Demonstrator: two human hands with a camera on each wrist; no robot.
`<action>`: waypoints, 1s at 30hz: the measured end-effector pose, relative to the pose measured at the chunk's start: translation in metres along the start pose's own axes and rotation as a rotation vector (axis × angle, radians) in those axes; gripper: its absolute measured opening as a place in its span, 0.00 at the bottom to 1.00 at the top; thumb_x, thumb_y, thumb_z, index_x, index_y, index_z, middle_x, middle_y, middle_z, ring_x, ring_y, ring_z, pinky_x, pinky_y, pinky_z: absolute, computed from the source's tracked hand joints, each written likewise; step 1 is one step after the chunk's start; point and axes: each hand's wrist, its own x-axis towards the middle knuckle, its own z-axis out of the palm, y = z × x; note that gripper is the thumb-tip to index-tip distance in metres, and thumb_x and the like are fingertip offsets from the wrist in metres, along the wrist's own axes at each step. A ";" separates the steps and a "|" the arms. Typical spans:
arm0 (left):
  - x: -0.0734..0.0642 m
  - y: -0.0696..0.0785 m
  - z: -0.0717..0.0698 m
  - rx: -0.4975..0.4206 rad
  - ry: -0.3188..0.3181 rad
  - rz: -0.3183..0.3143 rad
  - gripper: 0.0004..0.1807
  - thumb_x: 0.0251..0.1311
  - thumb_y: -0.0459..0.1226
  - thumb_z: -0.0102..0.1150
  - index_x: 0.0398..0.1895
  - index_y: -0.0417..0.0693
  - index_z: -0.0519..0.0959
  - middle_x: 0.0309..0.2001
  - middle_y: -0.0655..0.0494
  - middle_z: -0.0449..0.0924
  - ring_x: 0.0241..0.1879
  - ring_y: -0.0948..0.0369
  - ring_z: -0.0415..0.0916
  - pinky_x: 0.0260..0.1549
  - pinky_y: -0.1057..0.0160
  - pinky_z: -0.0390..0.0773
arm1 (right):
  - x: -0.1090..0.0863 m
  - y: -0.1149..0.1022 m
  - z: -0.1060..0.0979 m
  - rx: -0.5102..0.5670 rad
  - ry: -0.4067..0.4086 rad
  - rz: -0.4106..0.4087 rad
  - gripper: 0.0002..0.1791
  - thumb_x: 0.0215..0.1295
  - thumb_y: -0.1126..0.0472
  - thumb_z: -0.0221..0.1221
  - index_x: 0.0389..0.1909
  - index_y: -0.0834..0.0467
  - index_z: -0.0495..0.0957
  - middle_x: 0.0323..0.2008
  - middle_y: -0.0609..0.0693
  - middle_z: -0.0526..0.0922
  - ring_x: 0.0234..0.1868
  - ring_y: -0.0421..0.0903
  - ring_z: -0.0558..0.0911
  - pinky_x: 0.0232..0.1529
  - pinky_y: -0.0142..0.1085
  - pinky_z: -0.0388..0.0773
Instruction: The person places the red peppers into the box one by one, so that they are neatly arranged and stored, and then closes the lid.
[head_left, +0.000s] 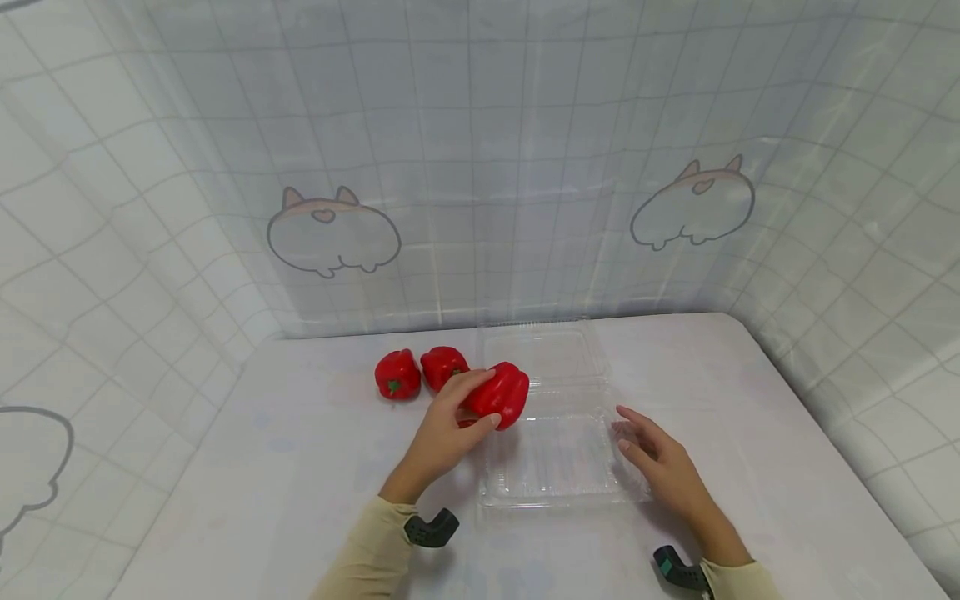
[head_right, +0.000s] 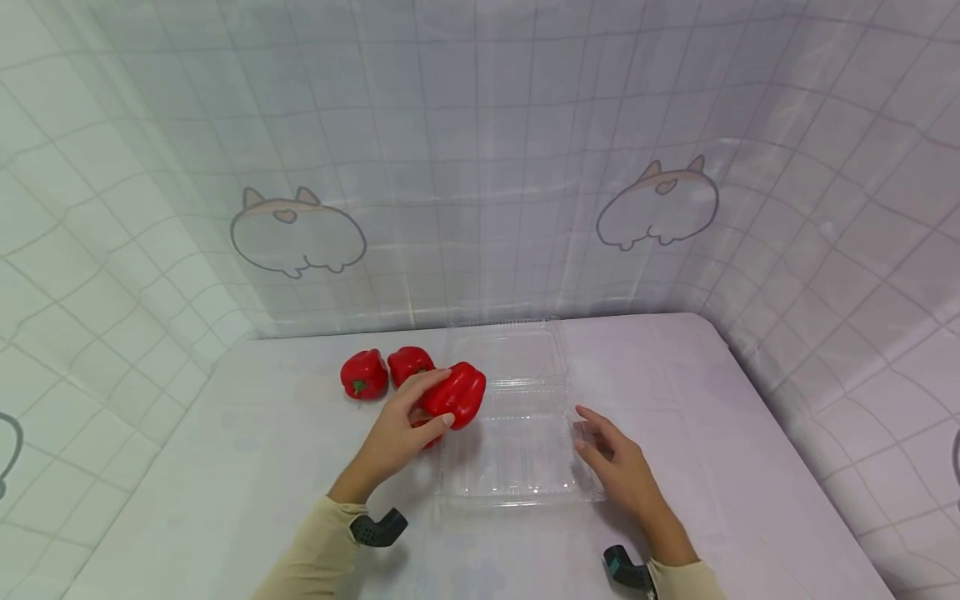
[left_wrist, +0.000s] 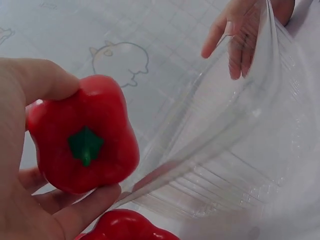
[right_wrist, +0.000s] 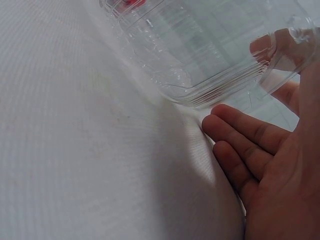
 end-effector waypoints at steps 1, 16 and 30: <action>0.000 0.000 0.000 0.005 0.000 -0.004 0.40 0.49 0.40 0.76 0.67 0.70 0.71 0.63 0.63 0.70 0.60 0.56 0.69 0.44 0.57 0.84 | 0.000 0.001 0.000 -0.005 -0.001 -0.002 0.27 0.75 0.53 0.57 0.71 0.52 0.68 0.58 0.56 0.81 0.62 0.57 0.78 0.62 0.54 0.71; 0.006 0.005 0.002 0.062 -0.042 -0.032 0.44 0.48 0.37 0.77 0.69 0.69 0.68 0.63 0.65 0.68 0.61 0.58 0.67 0.46 0.56 0.83 | 0.000 0.007 0.003 0.003 0.002 0.013 0.28 0.74 0.53 0.57 0.72 0.53 0.67 0.60 0.57 0.80 0.63 0.58 0.77 0.62 0.56 0.70; 0.017 0.008 0.007 0.139 -0.050 0.024 0.50 0.42 0.36 0.79 0.71 0.64 0.64 0.65 0.63 0.66 0.61 0.59 0.67 0.45 0.55 0.83 | 0.001 0.006 0.001 0.001 -0.005 0.022 0.27 0.74 0.55 0.57 0.72 0.51 0.68 0.59 0.54 0.81 0.62 0.55 0.78 0.61 0.56 0.72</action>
